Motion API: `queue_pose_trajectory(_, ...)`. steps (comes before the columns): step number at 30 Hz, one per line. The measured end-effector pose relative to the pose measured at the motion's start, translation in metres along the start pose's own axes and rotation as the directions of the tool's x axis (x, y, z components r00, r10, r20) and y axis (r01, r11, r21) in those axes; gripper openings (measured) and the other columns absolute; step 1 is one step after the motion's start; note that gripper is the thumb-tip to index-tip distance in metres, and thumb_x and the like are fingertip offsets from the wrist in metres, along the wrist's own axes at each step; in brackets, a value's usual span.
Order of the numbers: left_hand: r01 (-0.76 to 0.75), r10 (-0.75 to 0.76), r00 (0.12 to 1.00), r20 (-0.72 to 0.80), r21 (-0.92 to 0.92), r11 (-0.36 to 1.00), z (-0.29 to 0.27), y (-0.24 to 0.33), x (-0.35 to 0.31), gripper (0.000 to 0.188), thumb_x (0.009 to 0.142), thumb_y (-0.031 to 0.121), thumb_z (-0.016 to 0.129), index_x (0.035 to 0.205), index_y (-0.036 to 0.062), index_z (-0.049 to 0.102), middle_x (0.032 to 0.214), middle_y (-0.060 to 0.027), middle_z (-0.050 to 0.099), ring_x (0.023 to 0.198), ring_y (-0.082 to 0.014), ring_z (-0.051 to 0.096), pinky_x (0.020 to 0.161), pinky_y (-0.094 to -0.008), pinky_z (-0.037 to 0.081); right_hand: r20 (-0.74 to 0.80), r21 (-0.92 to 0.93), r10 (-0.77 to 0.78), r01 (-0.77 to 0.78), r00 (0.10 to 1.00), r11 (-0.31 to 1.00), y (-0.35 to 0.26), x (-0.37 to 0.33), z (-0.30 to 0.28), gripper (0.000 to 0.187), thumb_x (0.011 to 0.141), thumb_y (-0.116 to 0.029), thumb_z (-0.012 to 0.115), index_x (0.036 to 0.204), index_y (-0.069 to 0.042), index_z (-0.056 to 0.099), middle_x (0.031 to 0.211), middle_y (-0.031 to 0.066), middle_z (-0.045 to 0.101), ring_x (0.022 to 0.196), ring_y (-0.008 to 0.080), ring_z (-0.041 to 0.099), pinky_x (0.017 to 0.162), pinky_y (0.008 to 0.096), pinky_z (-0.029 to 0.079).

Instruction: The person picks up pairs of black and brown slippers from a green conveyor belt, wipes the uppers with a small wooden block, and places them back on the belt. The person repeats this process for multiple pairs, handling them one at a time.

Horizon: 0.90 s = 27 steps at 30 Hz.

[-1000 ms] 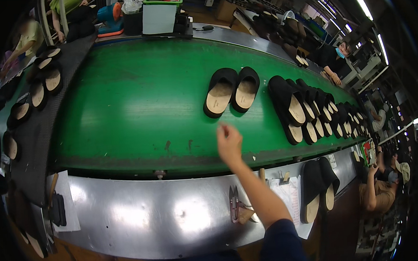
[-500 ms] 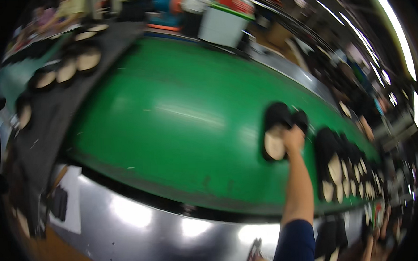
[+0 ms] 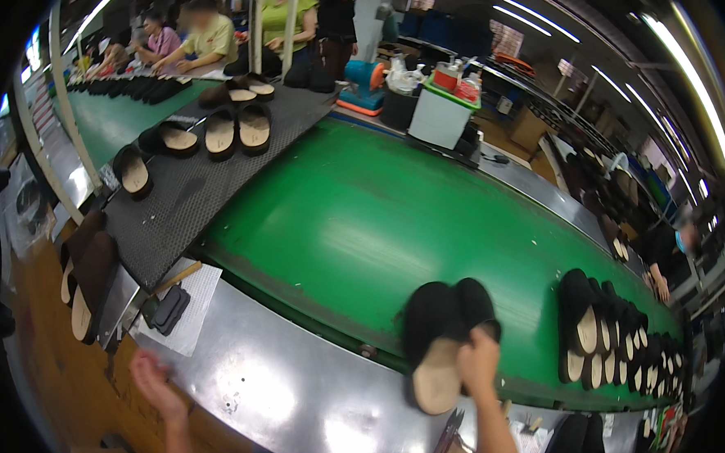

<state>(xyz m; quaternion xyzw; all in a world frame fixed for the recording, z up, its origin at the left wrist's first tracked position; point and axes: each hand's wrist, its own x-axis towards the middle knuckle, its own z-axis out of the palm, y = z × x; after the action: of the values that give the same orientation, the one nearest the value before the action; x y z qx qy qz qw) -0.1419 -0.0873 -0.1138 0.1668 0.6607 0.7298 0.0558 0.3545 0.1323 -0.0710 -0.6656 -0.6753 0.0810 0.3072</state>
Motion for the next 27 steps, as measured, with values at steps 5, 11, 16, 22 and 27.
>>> queue_pose_trajectory(5,0.280,-0.368,0.365,0.855,0.277,0.919,0.068,0.034,-0.122,0.065,0.093,0.021,0.063,0.146,0.0017,0.030,0.133,-0.0164,0.048,0.114,-0.0241,0.054,0.093,-0.0358,0.047,0.280,0.307,-0.031,-0.059,0.960,0.950,-0.122,-0.112,-0.033,0.021,0.081,-0.012,0.071,0.097,0.002,0.069,0.070,0.0128,0.062,0.067,0.0213,0.062,0.062,0.0336,0.050)
queue_pose_trajectory(11,-0.160,-0.148,0.374,0.915,0.221,0.962,0.071,0.035,-0.163,0.082,0.087,0.028,0.071,0.146,-0.0049,0.026,0.139,-0.0272,0.041,0.126,-0.0337,0.046,0.103,-0.0390,0.040,0.059,0.350,0.162,-0.172,0.985,0.921,-0.061,-0.161,-0.009,0.061,0.087,-0.026,0.070,0.136,0.003,0.047,0.114,0.0201,0.055,0.103,0.0292,0.056,0.085,0.0366,0.046)
queue_pose_trajectory(16,0.321,-0.310,0.402,0.861,0.185,0.929,0.074,0.042,-0.170,0.095,0.079,0.017,0.079,0.149,-0.0026,0.018,0.144,-0.0277,0.035,0.124,-0.0278,0.045,0.102,-0.0392,0.041,0.117,0.547,0.340,-0.346,0.933,0.762,-0.049,-0.163,0.032,0.088,0.086,-0.028,0.071,0.149,0.005,0.019,0.131,0.0253,0.042,0.113,0.0308,0.051,0.096,0.0377,0.044)
queue_pose_trajectory(22,0.508,-0.495,0.347,0.797,0.283,0.813,0.092,0.049,-0.179,0.107,0.072,0.013,0.085,0.150,0.0008,0.013,0.145,-0.0256,0.031,0.113,-0.0240,0.050,0.090,-0.0357,0.049,0.384,0.740,0.431,-0.552,0.816,0.385,-0.014,-0.137,0.041,0.084,0.088,-0.017,0.067,0.151,0.003,0.015,0.135,0.0222,0.044,0.115,0.0265,0.054,0.091,0.0335,0.049)
queue_pose_trajectory(27,0.736,-0.449,0.238,0.861,0.142,0.662,0.100,0.062,-0.203,0.109,0.076,-0.002,0.076,0.152,0.0010,-0.002,0.140,-0.0220,0.039,0.112,-0.0248,0.056,0.091,-0.0357,0.051,0.562,0.804,0.334,-0.595,0.757,-0.007,-0.044,-0.134,0.001,0.076,0.092,-0.009,0.056,0.152,0.001,0.010,0.141,0.0205,0.044,0.120,0.0254,0.053,0.096,0.0330,0.047)
